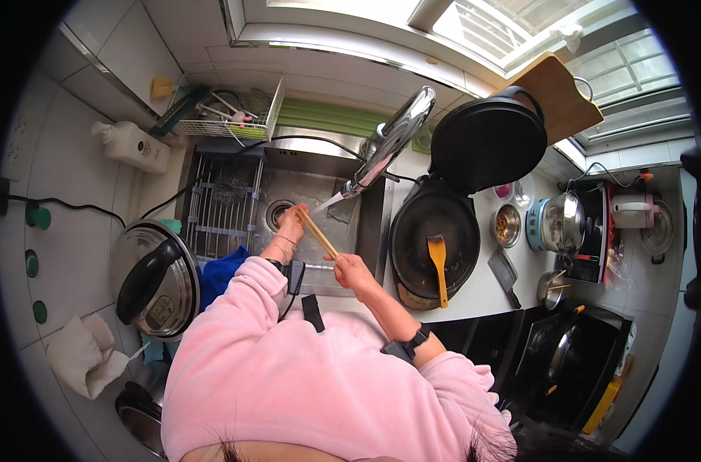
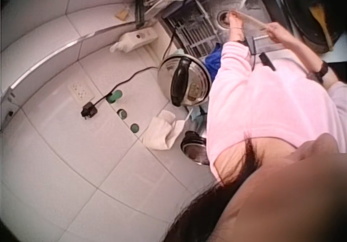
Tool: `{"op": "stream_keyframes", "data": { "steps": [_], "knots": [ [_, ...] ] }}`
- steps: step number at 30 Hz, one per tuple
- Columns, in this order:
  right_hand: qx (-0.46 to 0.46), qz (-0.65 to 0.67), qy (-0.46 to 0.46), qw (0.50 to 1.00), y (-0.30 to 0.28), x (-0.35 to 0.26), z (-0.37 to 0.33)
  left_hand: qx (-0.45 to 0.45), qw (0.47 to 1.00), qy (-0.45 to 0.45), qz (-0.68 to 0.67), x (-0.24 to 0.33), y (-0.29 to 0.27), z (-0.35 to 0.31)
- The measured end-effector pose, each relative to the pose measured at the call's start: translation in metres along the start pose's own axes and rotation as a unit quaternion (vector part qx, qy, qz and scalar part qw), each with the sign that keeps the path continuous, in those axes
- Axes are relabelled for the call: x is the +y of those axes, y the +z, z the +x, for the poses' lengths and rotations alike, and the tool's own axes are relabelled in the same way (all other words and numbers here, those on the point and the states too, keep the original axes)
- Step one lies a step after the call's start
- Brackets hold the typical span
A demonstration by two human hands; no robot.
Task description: The person washes a metal bowl, chopsticks, and a wooden spatula at the sink using a blue cloth and running water, then places the bowl in a drawer. They later clean the interior of a sandwich press with a cloth and wipe its exterior.
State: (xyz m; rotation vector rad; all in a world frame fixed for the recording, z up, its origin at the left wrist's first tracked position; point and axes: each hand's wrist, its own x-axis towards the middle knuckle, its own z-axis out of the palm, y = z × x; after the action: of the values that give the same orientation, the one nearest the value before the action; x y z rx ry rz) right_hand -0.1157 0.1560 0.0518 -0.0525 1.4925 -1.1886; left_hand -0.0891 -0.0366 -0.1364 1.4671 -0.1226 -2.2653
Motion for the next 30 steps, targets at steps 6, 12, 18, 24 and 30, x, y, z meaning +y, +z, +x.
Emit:
{"op": "stream_keyframes", "data": {
  "steps": [6, 12, 18, 24, 30],
  "knots": [
    [0.057, -0.024, 0.024, 0.998, 0.006, 0.007, 0.056, -0.097, 0.983, -0.085, 0.129, -0.031, 0.015, -0.037],
    [0.033, -0.044, -0.026, 0.998, 0.007, 0.017, 0.038, -0.093, 0.989, -0.079, 0.079, -0.019, 0.017, -0.023],
    [0.031, -0.026, 0.005, 0.999, 0.005, 0.032, 0.042, -0.032, 0.993, -0.011, 0.113, -0.021, 0.012, -0.010],
    [0.108, -0.167, 0.041, 0.979, -0.020, 0.061, 0.159, -0.039, 0.966, -0.043, 0.250, -0.011, -0.007, -0.044],
    [0.395, -0.361, -0.104, 0.839, -0.031, 0.060, 0.227, -0.092, 0.925, -0.068, 0.363, 0.017, -0.015, -0.080]
  ]
}}
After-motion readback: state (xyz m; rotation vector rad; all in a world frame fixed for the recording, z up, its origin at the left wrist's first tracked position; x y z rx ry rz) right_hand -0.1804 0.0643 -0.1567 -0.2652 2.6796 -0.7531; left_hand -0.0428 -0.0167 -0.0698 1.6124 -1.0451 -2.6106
